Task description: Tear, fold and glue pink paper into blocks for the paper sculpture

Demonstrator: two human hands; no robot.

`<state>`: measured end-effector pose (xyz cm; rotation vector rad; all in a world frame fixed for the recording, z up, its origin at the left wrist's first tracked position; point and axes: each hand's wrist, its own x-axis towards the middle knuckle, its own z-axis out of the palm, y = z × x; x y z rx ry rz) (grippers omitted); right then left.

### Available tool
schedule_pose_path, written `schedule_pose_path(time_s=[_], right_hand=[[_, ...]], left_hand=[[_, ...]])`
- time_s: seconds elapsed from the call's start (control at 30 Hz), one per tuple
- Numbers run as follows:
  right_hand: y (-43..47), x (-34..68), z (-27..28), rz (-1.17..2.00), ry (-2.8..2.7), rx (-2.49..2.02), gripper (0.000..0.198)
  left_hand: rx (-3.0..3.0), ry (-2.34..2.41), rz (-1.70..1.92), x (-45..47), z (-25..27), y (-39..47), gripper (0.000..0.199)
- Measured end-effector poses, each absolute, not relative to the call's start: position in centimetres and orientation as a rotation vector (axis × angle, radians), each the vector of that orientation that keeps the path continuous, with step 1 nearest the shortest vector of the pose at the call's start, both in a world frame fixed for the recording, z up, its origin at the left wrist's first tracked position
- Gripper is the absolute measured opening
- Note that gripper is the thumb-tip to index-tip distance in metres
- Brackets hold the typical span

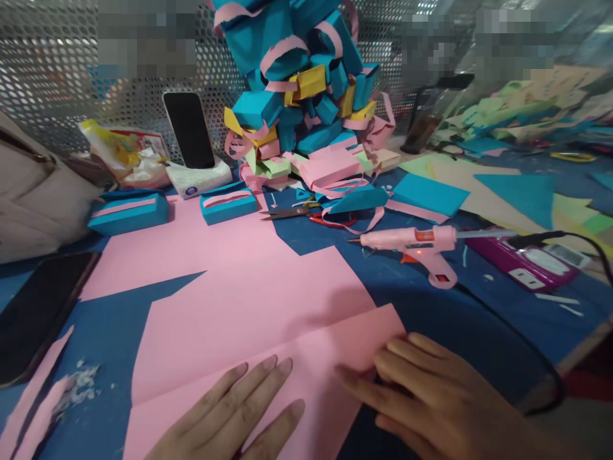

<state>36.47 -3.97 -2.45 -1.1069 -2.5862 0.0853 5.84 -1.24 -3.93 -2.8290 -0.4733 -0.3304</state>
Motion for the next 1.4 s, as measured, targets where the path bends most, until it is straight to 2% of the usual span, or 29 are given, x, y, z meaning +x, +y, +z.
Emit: schedule_pose_path(time_s=[0.17,0.37,0.6,0.73,0.77,0.87,0.97,1.0,1.07,1.13,1.17,1.33,1.4], right_hand=[[-5.4,39.8,-2.6,-0.035,-2.551,-1.255,0.048],[-7.0,41.9,-3.2,-0.181,-2.427,-1.386,0.044],[-6.3,41.5,-1.5,-0.217,-2.413,-1.389,0.031],[-4.6,39.1,-0.1,-0.1,-2.483,-1.184,0.032],[-4.2,38.4,0.0,-0.015,-2.567,-1.077,0.036],[-3.6,37.0,-0.7,0.185,-2.791,-0.834,0.07],[-4.3,37.2,-2.2,0.022,-2.746,-1.021,0.088],[-4.7,37.5,-2.6,-0.104,-2.692,-1.11,0.087],[-5.8,38.3,-2.7,-0.333,-2.573,-1.251,0.07],[-6.7,38.9,-1.8,-0.442,-2.447,-1.376,0.049],[-7.1,39.0,-1.2,-0.455,-2.381,-1.418,0.046],[-7.9,38.5,1.3,-0.223,-2.222,-1.235,0.03],[-7.7,38.2,1.4,-0.105,-2.238,-1.155,0.031]], left_hand=[[-2.835,-0.485,-0.356,5.6,-4.6,-1.4,0.055],[-2.826,-0.455,-0.322,5.6,-4.4,-1.4,0.059],[-2.903,-0.504,-0.282,6.4,-2.2,-1.7,0.045],[-2.94,-0.636,-0.306,6.6,-1.6,-2.3,0.043],[-2.937,-0.639,-0.335,6.6,-1.8,-2.4,0.042],[-2.937,-0.626,-0.395,6.7,-2.6,-2.6,0.041],[-2.942,-0.647,-0.439,7.0,-2.8,-2.8,0.047],[-2.934,-0.647,-0.458,7.1,-2.7,-2.9,0.048],[-2.929,-0.616,-0.459,7.4,-2.1,-3.0,0.048],[-2.937,-0.578,-0.406,7.7,-1.3,-2.9,0.046],[-2.926,-0.569,-0.404,7.9,-1.0,-2.8,0.045],[-2.753,-0.45,-0.492,8.9,0.4,-2.5,0.034],[-2.716,-0.382,-0.54,8.9,1.3,-2.6,0.03]])
